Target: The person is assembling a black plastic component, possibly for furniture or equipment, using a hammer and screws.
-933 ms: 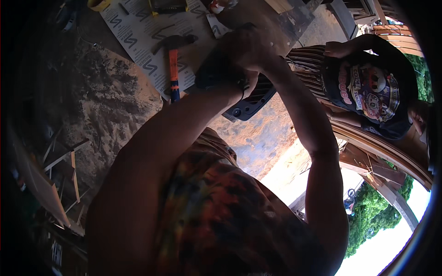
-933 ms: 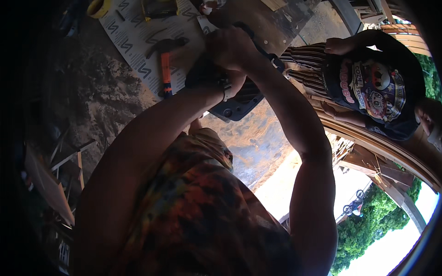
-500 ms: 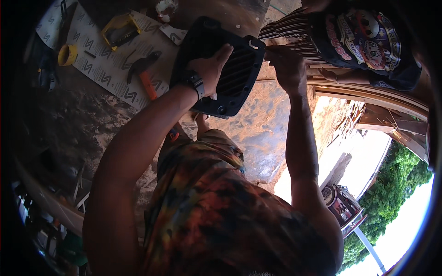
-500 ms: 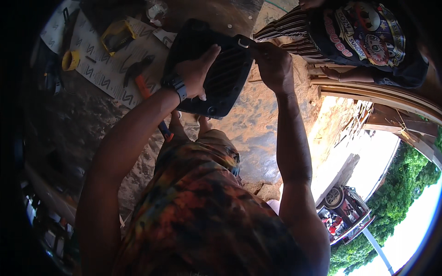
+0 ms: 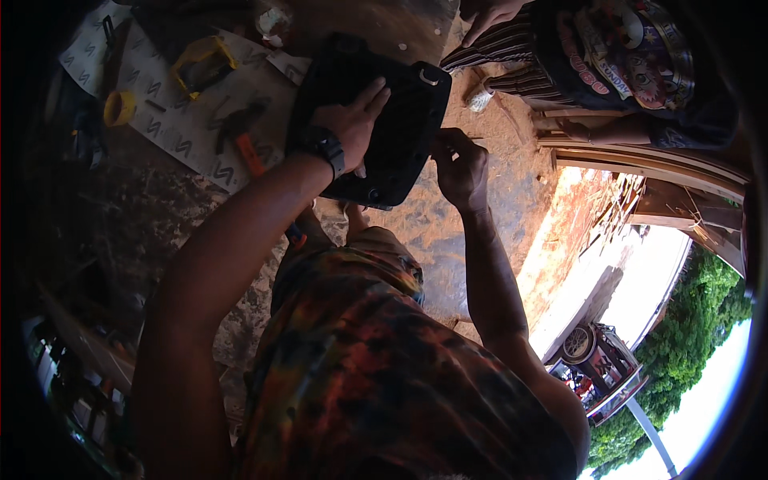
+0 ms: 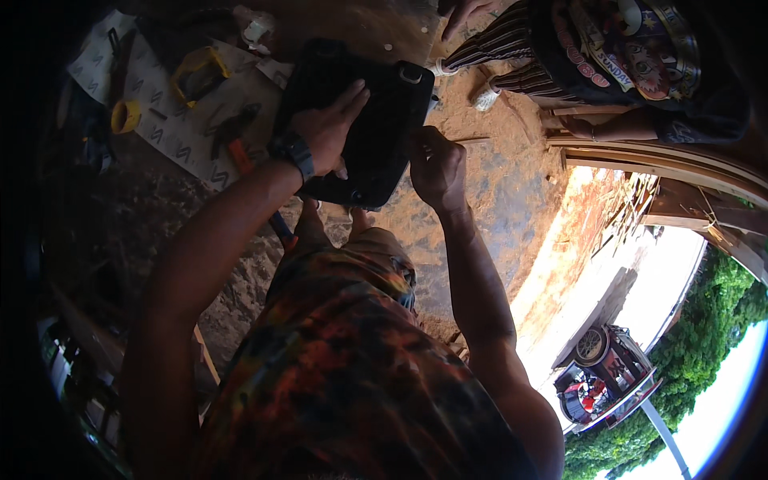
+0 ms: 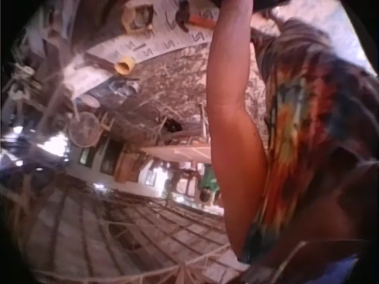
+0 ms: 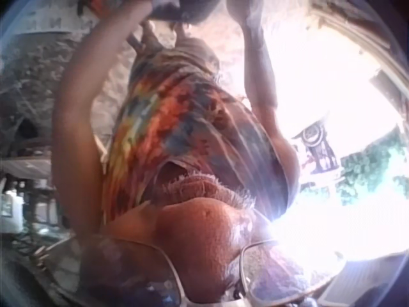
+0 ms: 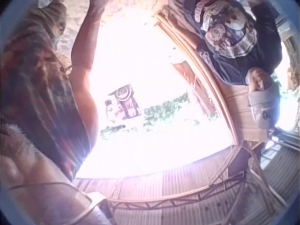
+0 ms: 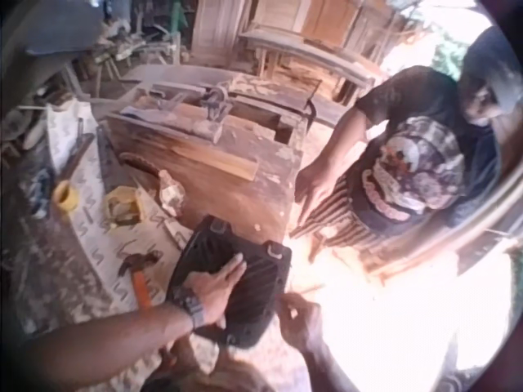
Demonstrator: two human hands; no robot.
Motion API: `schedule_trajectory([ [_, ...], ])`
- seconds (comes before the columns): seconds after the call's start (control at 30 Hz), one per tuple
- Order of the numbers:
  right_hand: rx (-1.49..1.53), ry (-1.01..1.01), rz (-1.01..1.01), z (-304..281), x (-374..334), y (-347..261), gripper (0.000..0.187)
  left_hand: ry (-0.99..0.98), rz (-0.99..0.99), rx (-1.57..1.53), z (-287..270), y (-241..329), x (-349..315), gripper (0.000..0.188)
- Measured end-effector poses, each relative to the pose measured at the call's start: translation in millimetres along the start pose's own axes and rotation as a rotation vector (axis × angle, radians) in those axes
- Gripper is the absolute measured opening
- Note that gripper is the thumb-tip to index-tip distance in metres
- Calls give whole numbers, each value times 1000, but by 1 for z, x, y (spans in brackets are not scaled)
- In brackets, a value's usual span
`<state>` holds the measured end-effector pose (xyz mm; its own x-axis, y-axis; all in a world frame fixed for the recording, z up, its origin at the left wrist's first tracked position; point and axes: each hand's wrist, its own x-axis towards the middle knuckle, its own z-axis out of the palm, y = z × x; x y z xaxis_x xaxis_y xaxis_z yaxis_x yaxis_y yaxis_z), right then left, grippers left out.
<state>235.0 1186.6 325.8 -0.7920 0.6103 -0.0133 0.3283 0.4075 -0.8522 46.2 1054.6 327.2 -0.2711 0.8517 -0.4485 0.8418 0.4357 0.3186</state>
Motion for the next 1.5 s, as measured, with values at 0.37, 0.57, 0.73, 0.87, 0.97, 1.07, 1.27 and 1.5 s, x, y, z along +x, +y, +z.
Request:
schedule_trajectory([
  [0.37,117,-43,122,23,-54,-10,14,102,-40,37,-2,8,0,136],
  [0.57,38,-23,18,12,-35,-2,12,-38,-80,16,-9,12,1,139],
  [0.73,-88,92,-76,3,5,5,12,-52,-87,22,-11,13,0,141],
  [0.87,-158,94,-81,1,31,3,12,-36,-79,5,-3,10,1,135],
  [0.97,-256,53,-164,0,50,2,13,64,-51,5,3,7,3,141],
  [1.07,-321,-23,-187,3,67,10,14,63,-61,4,7,6,4,142],
  [1.27,-683,103,-872,16,91,59,7,42,-73,-31,17,5,3,130],
  [1.5,-544,-60,-811,23,94,56,31,202,-60,-7,30,2,6,115],
])
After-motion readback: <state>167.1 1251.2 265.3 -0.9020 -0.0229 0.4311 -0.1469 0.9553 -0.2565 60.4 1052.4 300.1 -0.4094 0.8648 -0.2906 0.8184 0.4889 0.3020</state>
